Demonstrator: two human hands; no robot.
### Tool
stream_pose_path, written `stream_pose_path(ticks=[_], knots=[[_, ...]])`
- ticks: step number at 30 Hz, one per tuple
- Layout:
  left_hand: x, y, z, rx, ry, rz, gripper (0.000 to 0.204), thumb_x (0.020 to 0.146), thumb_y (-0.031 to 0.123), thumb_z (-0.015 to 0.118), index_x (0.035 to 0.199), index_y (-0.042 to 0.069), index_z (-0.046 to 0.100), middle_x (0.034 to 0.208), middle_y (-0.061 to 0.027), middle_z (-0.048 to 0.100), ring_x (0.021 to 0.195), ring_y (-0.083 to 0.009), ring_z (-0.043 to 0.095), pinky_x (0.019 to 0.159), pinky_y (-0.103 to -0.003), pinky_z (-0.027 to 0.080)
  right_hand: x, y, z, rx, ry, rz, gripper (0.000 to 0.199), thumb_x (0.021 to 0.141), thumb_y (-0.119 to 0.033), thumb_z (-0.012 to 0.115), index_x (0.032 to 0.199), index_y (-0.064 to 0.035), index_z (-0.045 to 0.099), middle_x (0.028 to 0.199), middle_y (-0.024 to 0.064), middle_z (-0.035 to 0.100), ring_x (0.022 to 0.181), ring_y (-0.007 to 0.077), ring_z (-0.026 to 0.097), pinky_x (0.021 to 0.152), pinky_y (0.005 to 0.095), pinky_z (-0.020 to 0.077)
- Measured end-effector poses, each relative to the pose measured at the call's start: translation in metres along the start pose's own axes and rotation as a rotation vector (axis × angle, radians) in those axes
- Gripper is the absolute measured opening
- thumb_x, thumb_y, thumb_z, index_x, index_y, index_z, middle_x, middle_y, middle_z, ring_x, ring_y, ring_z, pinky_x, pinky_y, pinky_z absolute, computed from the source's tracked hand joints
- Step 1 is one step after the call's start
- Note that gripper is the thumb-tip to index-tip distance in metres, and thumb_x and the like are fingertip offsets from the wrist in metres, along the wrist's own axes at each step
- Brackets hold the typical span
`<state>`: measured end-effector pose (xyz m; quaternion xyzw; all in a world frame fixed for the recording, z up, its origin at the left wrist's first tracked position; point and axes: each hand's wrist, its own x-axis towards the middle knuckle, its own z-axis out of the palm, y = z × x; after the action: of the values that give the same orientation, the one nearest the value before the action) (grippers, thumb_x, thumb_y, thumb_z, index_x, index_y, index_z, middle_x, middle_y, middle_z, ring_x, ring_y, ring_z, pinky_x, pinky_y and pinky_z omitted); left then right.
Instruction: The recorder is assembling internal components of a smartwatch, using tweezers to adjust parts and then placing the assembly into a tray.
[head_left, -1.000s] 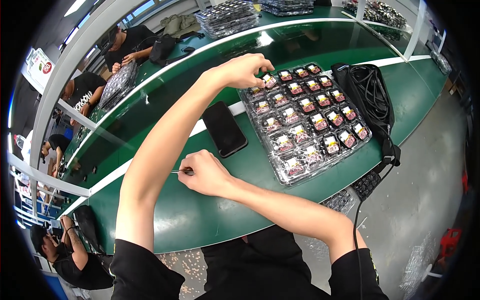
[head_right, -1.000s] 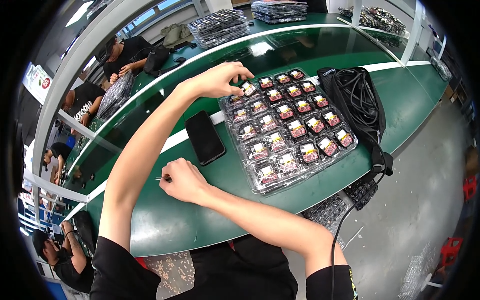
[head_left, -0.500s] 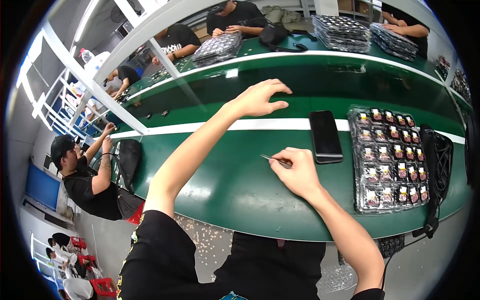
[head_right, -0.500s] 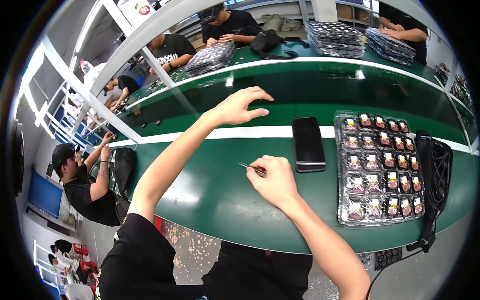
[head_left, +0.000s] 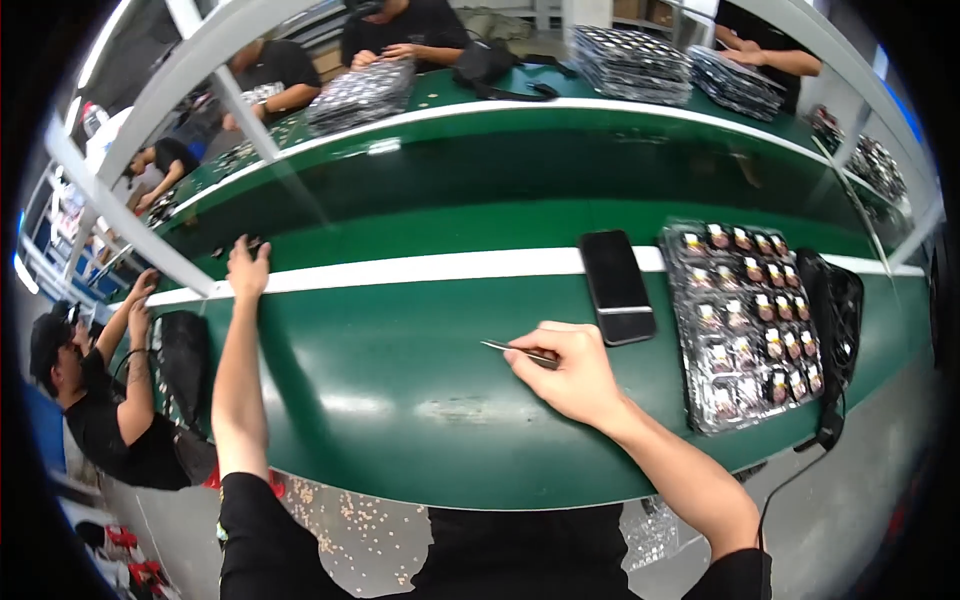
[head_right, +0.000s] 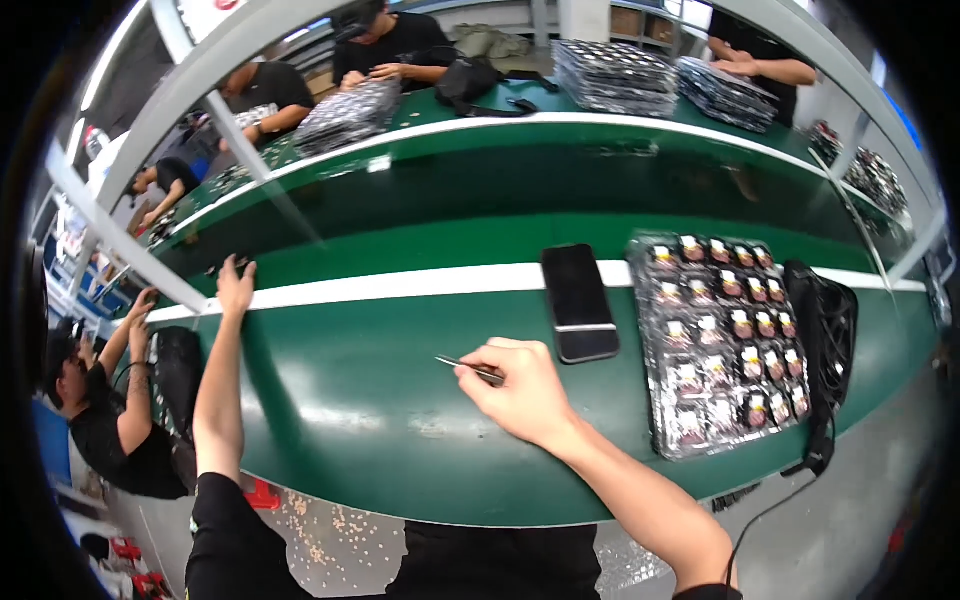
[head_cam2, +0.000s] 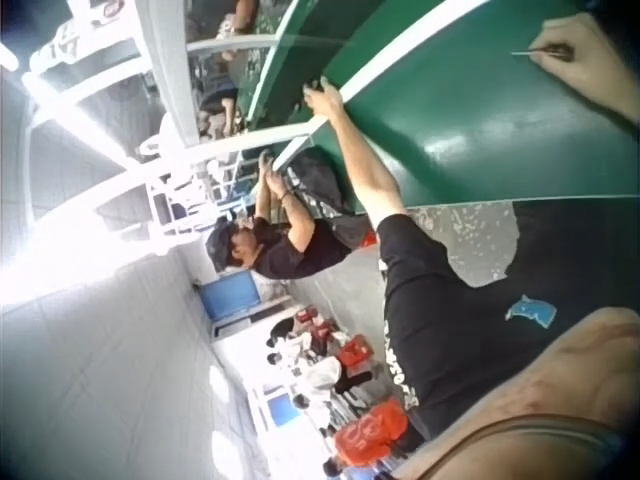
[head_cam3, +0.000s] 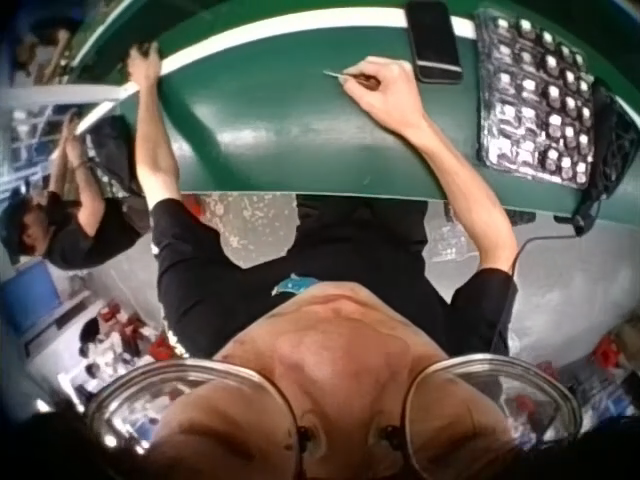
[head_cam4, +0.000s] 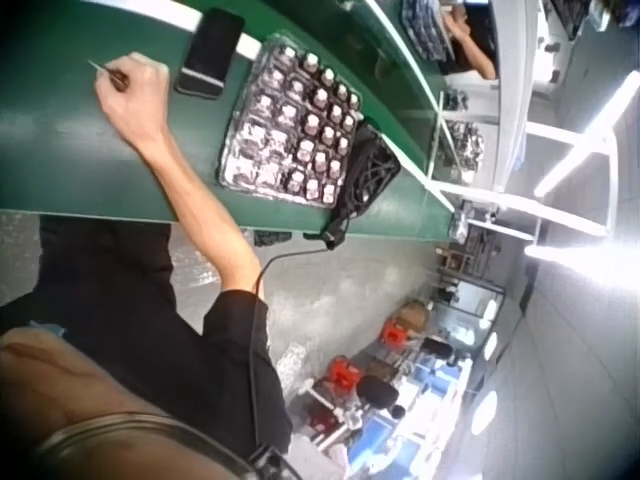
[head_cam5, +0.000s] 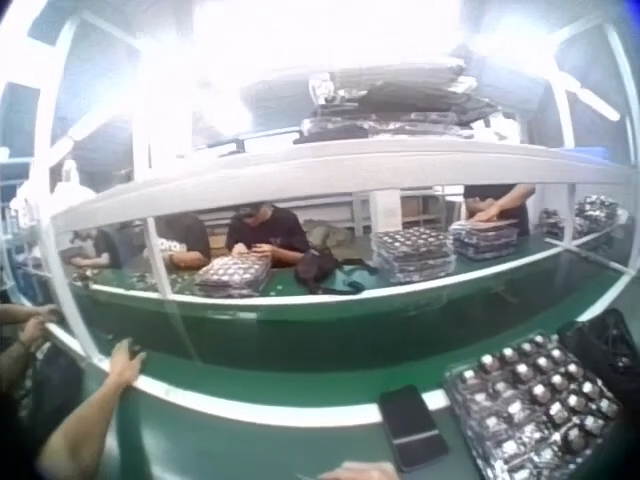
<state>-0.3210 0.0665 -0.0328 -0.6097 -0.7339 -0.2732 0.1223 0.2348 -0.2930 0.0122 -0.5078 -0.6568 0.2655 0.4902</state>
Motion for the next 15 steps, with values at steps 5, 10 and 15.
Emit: stream_pose_path(ticks=[5,10,15], knots=[[0.045,-0.052,0.016,-0.094,0.037,0.261,0.048,0.11,0.038,0.067,0.141,0.001,0.07,0.13,-0.0271,0.076,0.119,-0.0456,0.073,0.104,-0.049,0.056,0.01,0.012,0.012,0.058,0.027,-0.049,0.014,0.092,-0.011,0.081,0.095,0.003,0.082,0.082,0.0144,0.077,0.069,0.0241,0.075,0.061,0.0354,0.0558],[0.053,-0.021,0.04,-0.086,0.011,0.363,0.048,0.114,0.035,0.063,0.151,0.004,0.061,0.141,-0.0258,0.069,0.13,-0.0426,0.067,0.109,-0.049,0.052,0.008,0.011,-0.003,0.091,0.041,0.058,0.017,0.085,-0.009,0.075,0.085,0.0075,0.079,0.082,0.0227,0.076,0.076,0.0375,0.076,0.074,0.0441,0.0601],[0.036,-0.006,0.004,-0.356,-0.06,0.303,0.056,0.113,0.027,0.069,0.162,0.006,0.052,0.127,-0.0178,0.069,0.109,-0.0255,0.067,0.099,-0.038,0.053,0.008,0.009,0.0,0.14,0.061,0.02,0.017,0.085,-0.008,0.074,0.084,0.0081,0.079,0.076,0.0234,0.074,0.07,0.036,0.074,0.072,0.044,0.0594]])
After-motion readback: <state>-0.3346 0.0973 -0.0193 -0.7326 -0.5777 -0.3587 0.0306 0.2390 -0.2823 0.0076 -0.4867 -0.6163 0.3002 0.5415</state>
